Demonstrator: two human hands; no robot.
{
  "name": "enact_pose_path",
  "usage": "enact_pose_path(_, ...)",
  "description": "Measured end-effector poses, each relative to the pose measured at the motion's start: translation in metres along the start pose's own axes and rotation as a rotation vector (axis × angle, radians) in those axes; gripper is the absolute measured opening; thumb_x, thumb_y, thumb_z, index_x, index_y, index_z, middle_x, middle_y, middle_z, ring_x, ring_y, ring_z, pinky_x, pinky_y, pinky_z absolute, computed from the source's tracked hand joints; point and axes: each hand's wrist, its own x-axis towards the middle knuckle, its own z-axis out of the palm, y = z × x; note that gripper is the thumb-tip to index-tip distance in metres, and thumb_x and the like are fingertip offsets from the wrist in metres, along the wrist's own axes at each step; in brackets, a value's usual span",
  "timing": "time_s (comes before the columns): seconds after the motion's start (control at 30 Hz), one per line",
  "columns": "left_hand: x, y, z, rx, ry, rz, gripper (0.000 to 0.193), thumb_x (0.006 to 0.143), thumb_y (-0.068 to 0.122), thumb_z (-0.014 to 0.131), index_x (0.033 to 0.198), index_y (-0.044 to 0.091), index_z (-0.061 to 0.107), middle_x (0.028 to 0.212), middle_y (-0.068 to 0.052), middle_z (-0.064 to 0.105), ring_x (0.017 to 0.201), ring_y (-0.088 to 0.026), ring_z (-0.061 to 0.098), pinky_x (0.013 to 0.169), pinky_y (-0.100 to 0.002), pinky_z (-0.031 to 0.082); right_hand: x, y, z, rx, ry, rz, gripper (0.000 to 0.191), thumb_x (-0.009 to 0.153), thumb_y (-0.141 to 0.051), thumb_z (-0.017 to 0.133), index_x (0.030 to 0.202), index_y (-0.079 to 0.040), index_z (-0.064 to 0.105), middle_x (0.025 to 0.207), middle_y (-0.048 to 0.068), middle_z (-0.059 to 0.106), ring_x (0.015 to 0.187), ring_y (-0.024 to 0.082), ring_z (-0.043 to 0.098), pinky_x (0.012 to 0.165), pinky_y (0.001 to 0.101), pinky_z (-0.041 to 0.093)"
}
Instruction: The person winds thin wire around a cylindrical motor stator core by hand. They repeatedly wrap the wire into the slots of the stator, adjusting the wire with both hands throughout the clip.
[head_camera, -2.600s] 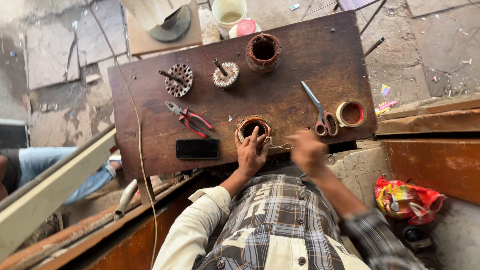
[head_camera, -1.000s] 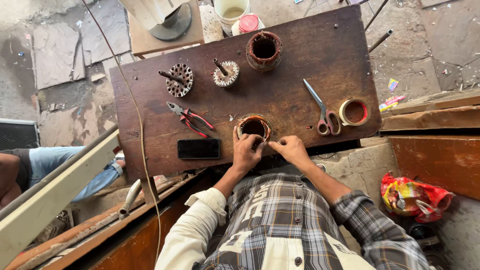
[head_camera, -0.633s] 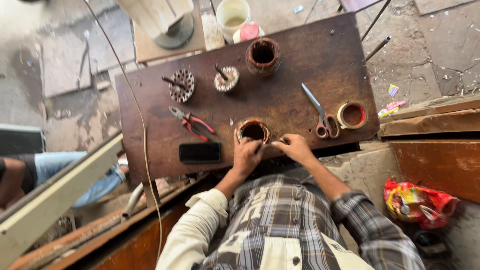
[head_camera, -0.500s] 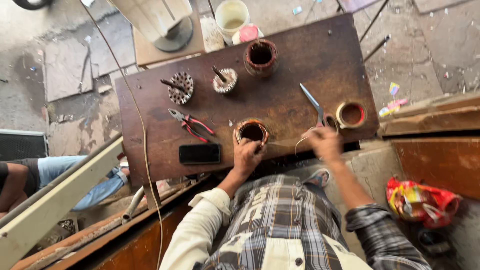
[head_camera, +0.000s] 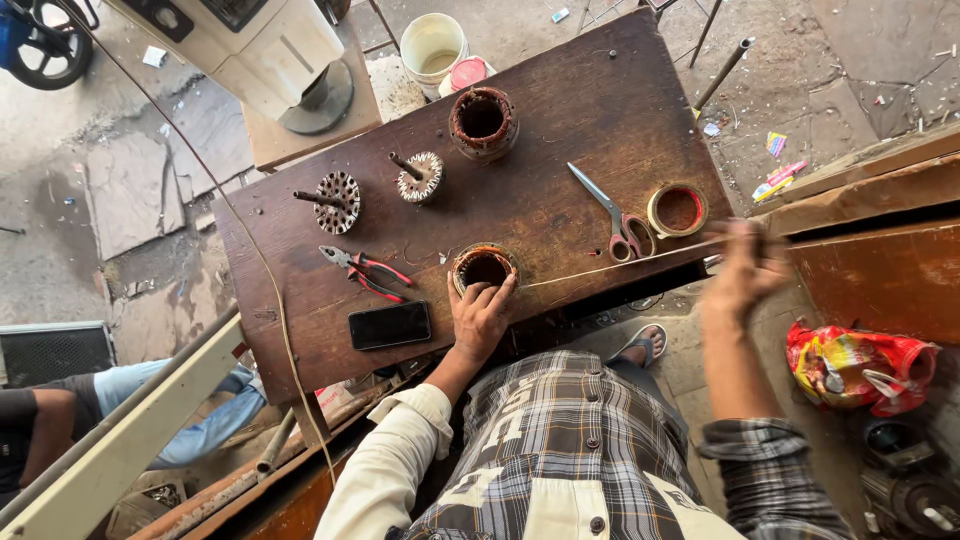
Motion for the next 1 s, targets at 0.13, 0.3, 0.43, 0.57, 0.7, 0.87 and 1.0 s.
enact_pose_path(0.13,-0.005,0.004,0.004,-0.005,0.027,-0.046,0.069,0.080,0.018,0.082,0.144,0.015,0.058,0.109,-0.001,0.068,0.112,-0.022,0.063,0.122,-0.074,0.013,-0.073,0.033,0.080,-0.068,-0.087,0.603,0.018,0.085,-0.015,0.085,0.093,-0.007,0.072,0.087,0.007,0.078,0.066,0.016,0.073,0.050,0.0261,0.049)
enact_pose_path(0.3,-0.008,0.013,0.010,0.101,0.077,-0.106,0.068,0.088,0.011,0.073,0.151,0.009,0.048,0.136,0.000,0.068,0.130,-0.022,0.060,0.123,-0.073,0.007,-0.152,0.054,0.139,-0.012,-0.525,0.814,0.012,0.088,-0.011,0.080,0.095,-0.003,0.075,0.081,0.009,0.075,0.060,0.015,0.067,0.051,0.0268,0.054)
enact_pose_path(0.43,-0.013,0.010,0.010,-0.045,0.098,-0.100,0.067,0.090,0.021,0.075,0.150,0.008,0.047,0.141,-0.002,0.063,0.130,-0.030,0.055,0.121,-0.071,0.010,-0.155,0.056,0.138,-0.016,-0.488,0.939,0.012,0.088,-0.009,0.079,0.097,-0.005,0.072,0.081,0.006,0.073,0.059,0.012,0.067,0.050,0.0250,0.052)
enact_pose_path(0.57,-0.015,0.009,0.011,0.024,0.097,-0.123,0.065,0.090,0.017,0.072,0.150,0.010,0.048,0.143,0.000,0.064,0.137,-0.031,0.054,0.124,-0.069,0.012,-0.139,0.053,0.106,-0.066,-0.432,0.776,0.011,0.089,-0.007,0.078,0.094,-0.004,0.069,0.081,0.006,0.074,0.053,0.010,0.062,0.045,0.0223,0.046)
enact_pose_path(0.7,-0.011,0.010,0.016,-0.033,0.108,-0.162,0.070,0.095,0.026,0.073,0.152,0.002,0.040,0.133,-0.011,0.067,0.128,-0.029,0.058,0.121,-0.070,0.016,-0.131,0.052,0.069,-0.209,-0.501,0.501,0.013,0.094,-0.011,0.075,0.093,-0.002,0.065,0.081,0.005,0.074,0.047,0.006,0.055,0.041,0.0223,0.042)
enact_pose_path(0.87,-0.008,0.011,0.020,-0.010,-0.038,-0.223,0.072,0.097,0.024,0.072,0.154,-0.004,0.037,0.094,-0.007,0.075,0.095,-0.027,0.070,0.120,-0.071,0.022,-0.136,0.059,0.056,-0.387,-0.567,0.270,0.013,0.097,-0.012,0.073,0.095,0.000,0.068,0.068,0.002,0.065,0.046,0.004,0.052,0.040,0.0238,0.040)
enact_pose_path(1.0,-0.007,0.016,0.026,0.014,-0.067,-0.227,0.071,0.095,0.026,0.074,0.151,-0.002,0.040,0.083,-0.008,0.073,0.085,-0.027,0.071,0.120,-0.070,0.024,-0.138,0.055,0.055,-0.486,-0.559,0.159,0.013,0.096,-0.013,0.072,0.093,0.000,0.069,0.061,0.001,0.065,0.046,0.004,0.054,0.040,0.0241,0.041)
